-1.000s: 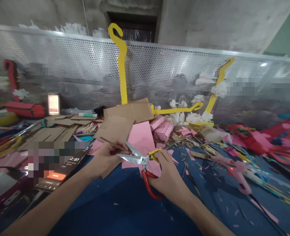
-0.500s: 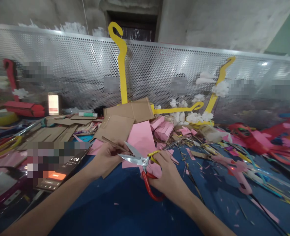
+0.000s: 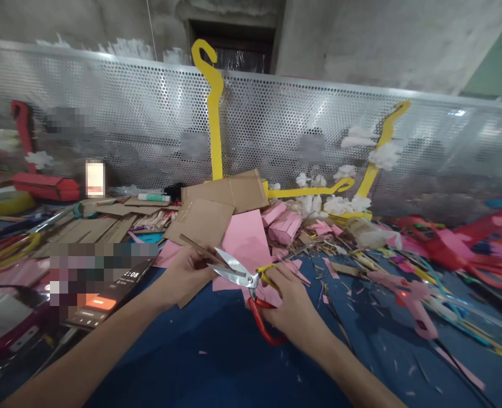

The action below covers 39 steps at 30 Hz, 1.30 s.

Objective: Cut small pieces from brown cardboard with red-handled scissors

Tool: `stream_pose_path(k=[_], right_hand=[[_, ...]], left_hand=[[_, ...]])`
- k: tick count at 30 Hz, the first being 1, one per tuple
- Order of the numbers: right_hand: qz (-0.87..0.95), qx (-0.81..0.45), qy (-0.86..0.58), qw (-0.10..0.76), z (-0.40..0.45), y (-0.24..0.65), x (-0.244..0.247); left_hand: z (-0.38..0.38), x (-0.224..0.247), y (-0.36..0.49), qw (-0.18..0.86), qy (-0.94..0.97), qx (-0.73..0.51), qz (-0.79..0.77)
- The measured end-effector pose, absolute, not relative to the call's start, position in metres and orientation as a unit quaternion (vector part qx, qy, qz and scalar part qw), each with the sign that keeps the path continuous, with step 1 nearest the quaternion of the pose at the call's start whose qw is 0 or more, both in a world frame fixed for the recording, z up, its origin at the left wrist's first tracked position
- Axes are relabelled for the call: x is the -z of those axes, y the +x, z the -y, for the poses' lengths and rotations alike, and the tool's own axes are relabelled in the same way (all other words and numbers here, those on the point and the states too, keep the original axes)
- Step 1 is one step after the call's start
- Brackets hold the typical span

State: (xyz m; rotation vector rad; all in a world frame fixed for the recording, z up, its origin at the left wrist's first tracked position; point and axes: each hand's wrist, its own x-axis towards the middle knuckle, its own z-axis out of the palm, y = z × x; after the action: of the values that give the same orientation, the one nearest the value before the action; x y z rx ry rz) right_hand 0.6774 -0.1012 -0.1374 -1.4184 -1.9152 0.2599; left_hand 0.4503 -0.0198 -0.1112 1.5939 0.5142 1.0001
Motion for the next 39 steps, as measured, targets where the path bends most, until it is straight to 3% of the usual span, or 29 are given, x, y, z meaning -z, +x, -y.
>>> stream_pose_path(k=[21,32,39], right_hand=[[0.742,-0.077,-0.560,0.360,0.099,0.685,0.142],[0.728,-0.057,-0.581,0.360,0.096,0.683,0.142],[0.710,-0.110,-0.609,0.335,0.102,0.677,0.133]], left_hand=[[0.018,0.110,0.446,0.508,0.726,-0.398,-0.238],[0.018,0.111,0.448,0.538,0.699,-0.407,-0.236],[0.016,0.120,0.450,0.584,0.651,-0.425,-0.233]])
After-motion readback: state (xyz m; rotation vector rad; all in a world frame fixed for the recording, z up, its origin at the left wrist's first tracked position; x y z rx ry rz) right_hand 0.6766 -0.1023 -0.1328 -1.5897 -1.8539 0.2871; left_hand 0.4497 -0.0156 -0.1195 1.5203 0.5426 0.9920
